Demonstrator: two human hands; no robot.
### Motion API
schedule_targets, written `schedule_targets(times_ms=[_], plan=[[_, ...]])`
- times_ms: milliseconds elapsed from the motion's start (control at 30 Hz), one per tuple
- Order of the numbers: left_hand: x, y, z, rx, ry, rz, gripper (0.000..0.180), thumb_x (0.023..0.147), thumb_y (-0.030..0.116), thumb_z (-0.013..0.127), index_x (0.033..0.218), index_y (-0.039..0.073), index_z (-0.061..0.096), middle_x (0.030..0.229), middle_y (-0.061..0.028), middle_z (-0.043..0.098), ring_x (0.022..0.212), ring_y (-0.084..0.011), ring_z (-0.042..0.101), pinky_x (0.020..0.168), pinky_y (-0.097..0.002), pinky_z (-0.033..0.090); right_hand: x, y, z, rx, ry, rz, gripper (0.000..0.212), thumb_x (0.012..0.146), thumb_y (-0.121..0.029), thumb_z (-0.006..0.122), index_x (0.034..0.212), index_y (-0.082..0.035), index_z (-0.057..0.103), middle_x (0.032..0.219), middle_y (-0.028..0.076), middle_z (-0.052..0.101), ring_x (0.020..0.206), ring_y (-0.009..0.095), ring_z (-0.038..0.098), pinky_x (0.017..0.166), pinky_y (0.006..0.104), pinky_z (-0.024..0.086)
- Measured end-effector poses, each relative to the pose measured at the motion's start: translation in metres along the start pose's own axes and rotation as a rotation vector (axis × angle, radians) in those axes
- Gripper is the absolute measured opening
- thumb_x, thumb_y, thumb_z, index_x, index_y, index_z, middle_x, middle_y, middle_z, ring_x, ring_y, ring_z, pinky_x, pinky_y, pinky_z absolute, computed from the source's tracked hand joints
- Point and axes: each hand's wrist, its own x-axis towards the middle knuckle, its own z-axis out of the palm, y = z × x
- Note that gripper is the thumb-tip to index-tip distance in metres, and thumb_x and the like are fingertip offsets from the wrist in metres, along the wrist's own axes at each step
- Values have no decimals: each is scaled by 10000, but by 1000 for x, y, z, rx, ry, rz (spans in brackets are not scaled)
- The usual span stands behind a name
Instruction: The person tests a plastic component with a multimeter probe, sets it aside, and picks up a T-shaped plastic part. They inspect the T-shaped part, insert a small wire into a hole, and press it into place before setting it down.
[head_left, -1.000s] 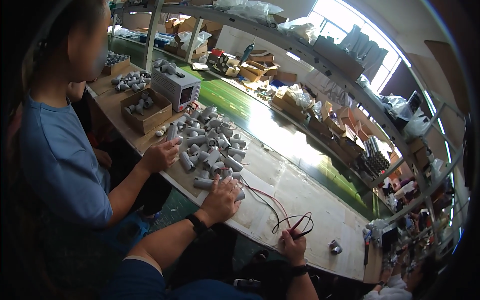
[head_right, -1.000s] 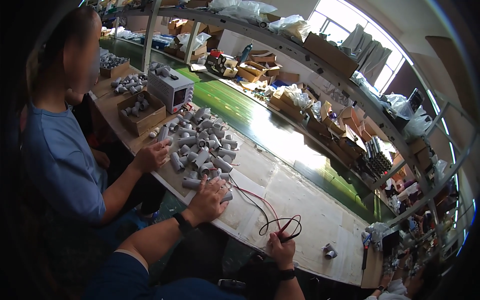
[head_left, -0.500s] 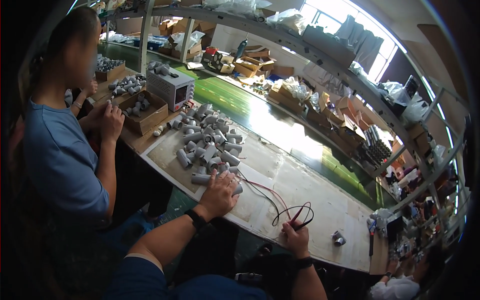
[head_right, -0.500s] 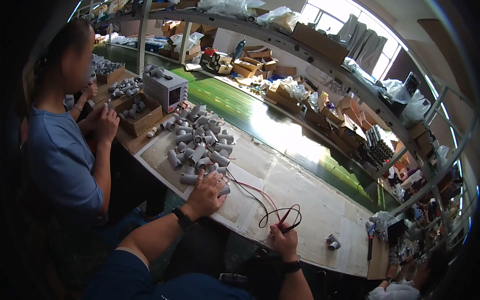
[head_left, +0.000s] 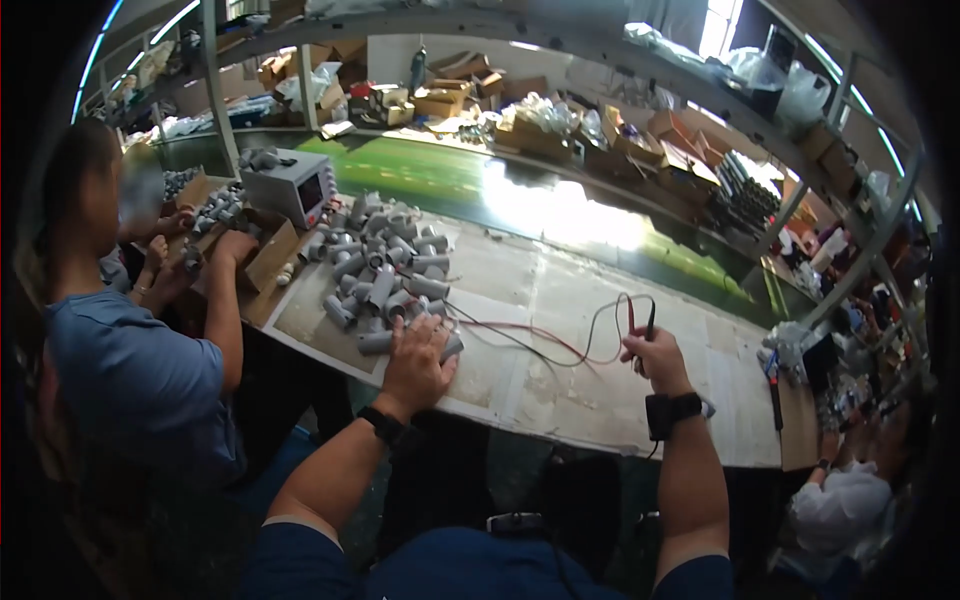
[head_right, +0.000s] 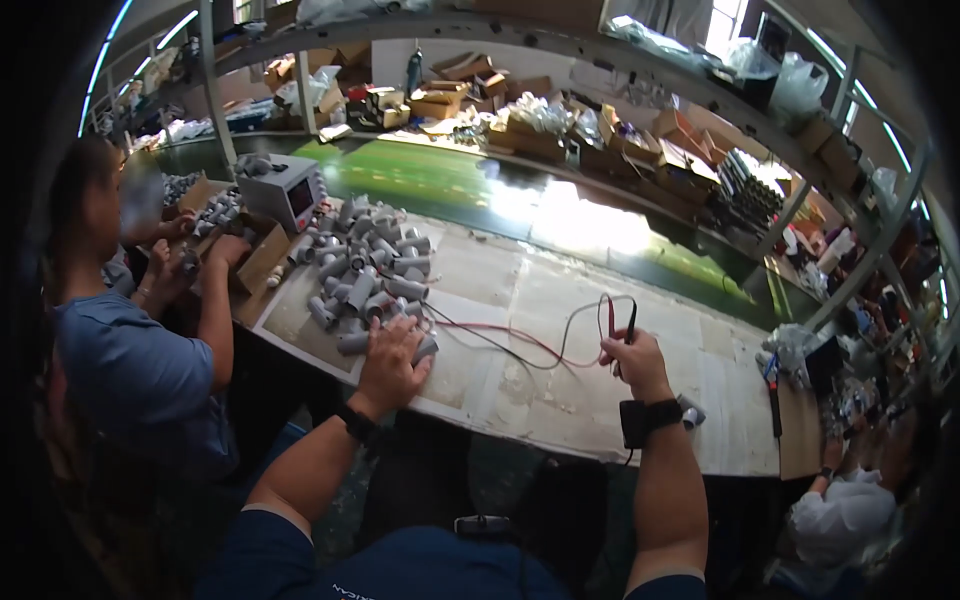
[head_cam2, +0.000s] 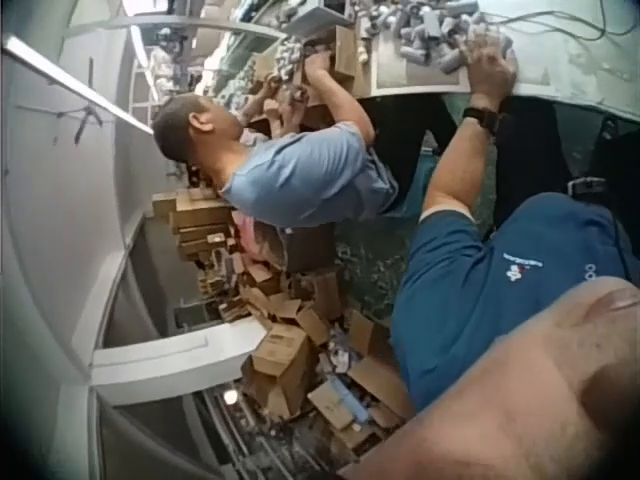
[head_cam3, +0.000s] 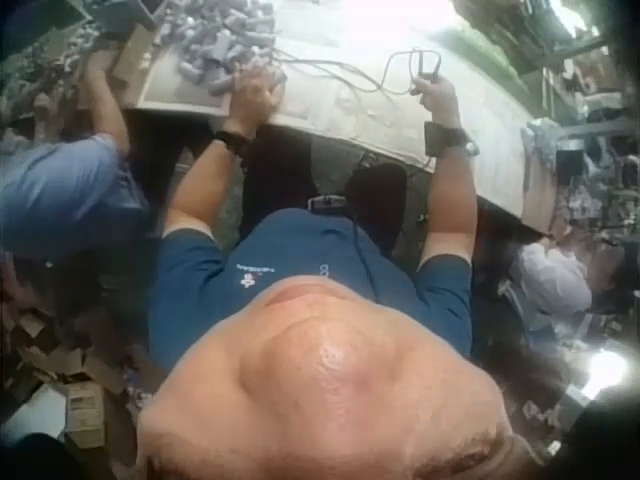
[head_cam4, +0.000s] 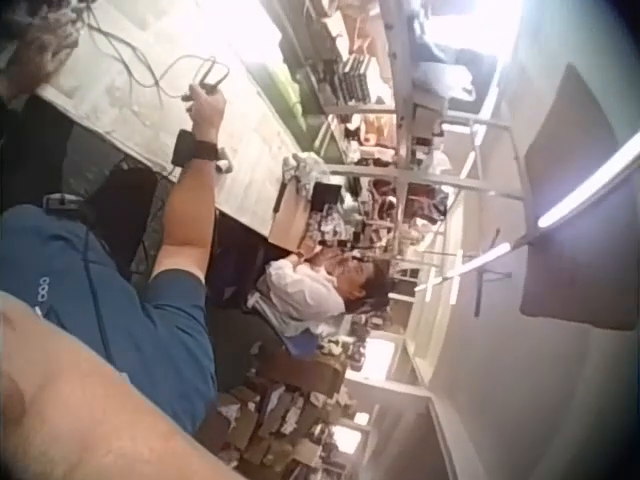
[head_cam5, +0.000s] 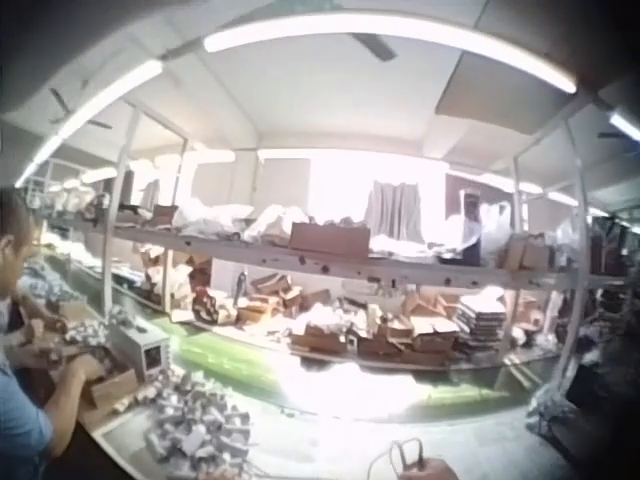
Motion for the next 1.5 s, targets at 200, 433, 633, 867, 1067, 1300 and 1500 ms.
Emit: schedule_targets(times_ms=[200, 433, 633, 867, 1067, 1300, 1500], plan=[[-7, 6, 0, -27, 3, 5, 448, 898, 312, 712, 1255, 46, 664, 1442, -170, 580, 1431, -362, 470, 1262, -588, 185, 36, 104, -11, -341, 247, -27, 349, 864, -218, 820, 1038, 50, 679, 829, 125, 741, 687, 206, 702, 629, 339, 571], [-3, -5, -7, -98, 106, 10, 439, 886, 293, 729, 1256, 65, 665, 1422, -169, 590, 1410, -360, 494, 1260, -582, 194, 33, -5, 23, -597, 340, -357, 367, 848, -237, 817, 1069, 36, 708, 901, 161, 737, 810, 284, 713, 753, 378, 571], [-5, -31, -9, -298, 219, 43, 490, 892, 307, 729, 1320, 83, 649, 1426, -181, 583, 1401, -368, 496, 1234, -611, 231, 42, -165, 93, -727, 121, -790, 410, 850, -263, 806, 1125, 22, 697, 1057, 172, 692, 897, 294, 681, 794, 386, 544], [-8, -81, -37, -91, 221, -40, 572, 920, 463, 732, 1353, 108, 617, 1519, -190, 503, 1458, -427, 419, 1239, -618, 188, 77, -322, 201, -1109, -53, -1028, 505, 902, -285, 770, 1307, -17, 631, 1241, 164, 628, 1157, 339, 622, 995, 440, 501], [-8, -79, -49, -161, 202, -51, 616, 923, 537, 716, 1346, 99, 623, 1542, -216, 490, 1469, -446, 405, 1219, -641, 212, 148, -397, 267, -1173, 35, -1179, 583, 943, -359, 737, 1390, -20, 578, 1335, 169, 597, 1295, 365, 557, 1084, 458, 461], [-19, -96, -44, -379, 324, -124, 544, 949, 487, 701, 1325, 100, 636, 1569, -231, 464, 1497, -432, 382, 1234, -616, 196, 243, -451, 305, -1174, 351, -1250, 748, 952, -578, 657, 1514, -112, 492, 1616, 135, 395, 1510, 355, 356, 1226, 494, 316], [-10, -105, -40, -406, 321, -141, 495, 955, 449, 698, 1291, 89, 647, 1572, -256, 453, 1495, -435, 392, 1244, -607, 173, 311, -490, 335, -1158, 396, -1176, 821, 952, -654, 615, 1578, -158, 428, 1685, 124, 306, 1566, 346, 256, 1254, 540, 250]])
